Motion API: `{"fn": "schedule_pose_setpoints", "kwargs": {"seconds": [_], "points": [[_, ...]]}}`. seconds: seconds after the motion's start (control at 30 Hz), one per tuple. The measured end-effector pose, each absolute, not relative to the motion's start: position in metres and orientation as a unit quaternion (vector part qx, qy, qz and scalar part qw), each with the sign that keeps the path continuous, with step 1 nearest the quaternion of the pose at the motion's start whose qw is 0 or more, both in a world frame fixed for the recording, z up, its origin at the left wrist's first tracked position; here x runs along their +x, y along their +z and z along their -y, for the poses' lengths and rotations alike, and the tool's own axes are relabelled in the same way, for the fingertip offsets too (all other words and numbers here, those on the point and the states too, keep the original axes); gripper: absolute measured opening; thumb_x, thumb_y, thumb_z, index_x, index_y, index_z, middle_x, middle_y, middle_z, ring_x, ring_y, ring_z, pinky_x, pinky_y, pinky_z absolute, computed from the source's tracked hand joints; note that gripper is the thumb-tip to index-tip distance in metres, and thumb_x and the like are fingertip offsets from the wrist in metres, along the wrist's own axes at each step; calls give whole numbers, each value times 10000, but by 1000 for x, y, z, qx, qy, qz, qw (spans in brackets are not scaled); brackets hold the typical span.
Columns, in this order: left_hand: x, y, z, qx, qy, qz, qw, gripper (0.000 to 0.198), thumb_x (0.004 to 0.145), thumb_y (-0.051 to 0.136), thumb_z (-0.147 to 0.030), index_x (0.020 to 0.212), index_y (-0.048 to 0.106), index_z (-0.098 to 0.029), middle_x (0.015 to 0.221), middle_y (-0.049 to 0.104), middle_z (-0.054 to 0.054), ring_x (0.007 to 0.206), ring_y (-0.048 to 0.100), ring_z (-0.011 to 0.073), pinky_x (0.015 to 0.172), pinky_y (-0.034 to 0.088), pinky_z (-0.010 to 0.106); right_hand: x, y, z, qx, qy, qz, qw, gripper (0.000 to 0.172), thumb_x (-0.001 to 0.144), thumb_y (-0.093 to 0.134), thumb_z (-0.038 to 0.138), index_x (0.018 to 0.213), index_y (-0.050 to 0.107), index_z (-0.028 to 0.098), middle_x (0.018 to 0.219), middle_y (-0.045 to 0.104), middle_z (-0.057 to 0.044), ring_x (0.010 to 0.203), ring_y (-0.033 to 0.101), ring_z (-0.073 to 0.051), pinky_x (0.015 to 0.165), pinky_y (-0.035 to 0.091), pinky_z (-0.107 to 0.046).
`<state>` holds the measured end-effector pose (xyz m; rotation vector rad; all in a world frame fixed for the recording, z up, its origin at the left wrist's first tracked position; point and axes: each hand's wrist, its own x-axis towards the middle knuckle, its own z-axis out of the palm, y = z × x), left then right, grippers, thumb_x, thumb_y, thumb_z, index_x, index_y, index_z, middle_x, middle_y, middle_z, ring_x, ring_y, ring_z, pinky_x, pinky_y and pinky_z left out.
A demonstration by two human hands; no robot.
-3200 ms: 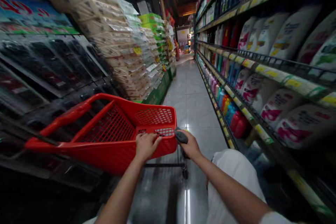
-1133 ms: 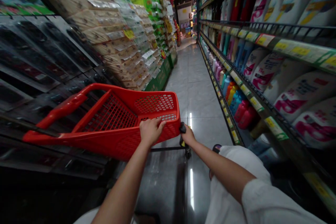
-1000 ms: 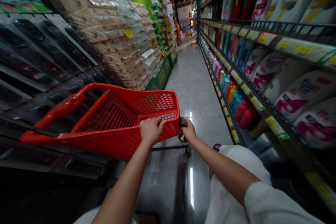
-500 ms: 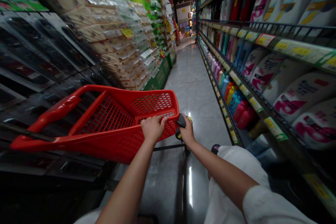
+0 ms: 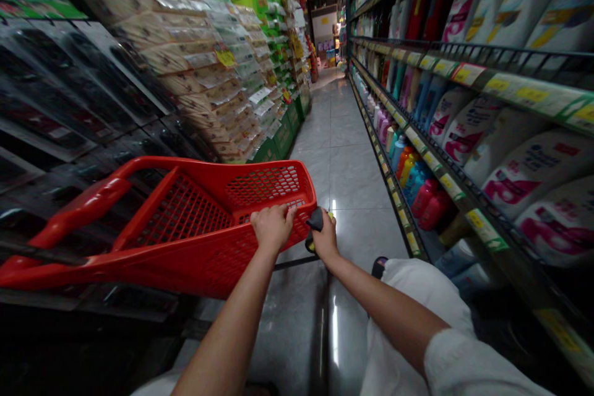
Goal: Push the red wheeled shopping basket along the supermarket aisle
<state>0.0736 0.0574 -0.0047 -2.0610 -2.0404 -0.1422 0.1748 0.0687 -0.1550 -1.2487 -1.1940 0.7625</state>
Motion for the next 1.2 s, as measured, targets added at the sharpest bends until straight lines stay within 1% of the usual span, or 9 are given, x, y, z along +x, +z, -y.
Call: {"fn": "schedule_pose_setpoints", "kwargs": {"seconds": [0.1,0.17,0.33,0.43,0.53,0.63,0.83,1.03,1.2], "points": [[75,-5,-59,-704,-51,699,120,497,919,301,-511,872,699,-217,896,725,99,877,627,268,741,314,381,180,-142,-63,-512,301,537,599,880,614,510,48,1443,336,288,1287,442,-95,1206,487,-233,1006,424,-374],[76,-5,-60,-702,-53,701,119,492,917,306,-511,875,698,-216,895,724,101,878,628,270,740,314,382,184,-142,-62,-504,323,548,584,904,587,511,27,1439,351,285,1301,426,-96,1210,481,-243,1019,410,-386],[77,-4,-59,-697,-59,707,108,491,911,319,-512,898,705,-207,888,720,117,885,627,282,753,322,391,207,-134,-79,-530,384,469,594,636,677,557,150,1306,525,243,1100,590,-53,1066,553,-242,972,438,-399],[77,-2,-57,-699,-63,706,96,527,931,269,-491,904,704,-196,924,720,121,903,627,282,774,332,398,225,-113,-88,-505,301,531,610,629,693,598,180,1311,525,274,1202,544,-59,1121,528,-239,989,427,-369],[77,-1,-57,-699,-58,708,82,589,962,176,-453,913,695,-180,965,718,121,936,629,274,790,341,397,228,-96,-84,-510,235,634,532,676,684,588,126,1326,513,324,1224,491,-61,1067,550,-236,913,478,-347],[77,0,-59,-696,-53,712,73,644,972,116,-442,900,689,-157,954,721,123,947,635,274,789,349,394,213,-89,-69,-550,161,685,449,740,667,551,62,1361,483,309,1216,470,-95,972,569,-244,840,503,-359],[76,1,-61,-697,-40,712,69,660,983,84,-412,870,672,-133,966,721,116,962,634,251,797,362,381,201,-76,-48,-527,53,794,299,771,723,543,80,1429,375,341,1262,458,-111,1012,532,-241,789,497,-313],[78,5,-62,-694,-31,718,45,643,982,78,-418,863,649,-149,945,717,111,976,631,229,822,370,372,222,-69,-61,-635,67,714,286,661,786,535,136,1391,417,375,1198,460,-84,940,569,-204,729,491,-283],[81,6,-65,-694,-24,719,17,668,972,49,-440,877,651,-165,978,710,107,985,624,241,838,375,400,197,-67,-53,-586,44,767,258,751,758,552,115,1450,334,307,1217,468,-118,922,551,-215,728,489,-294]]}}
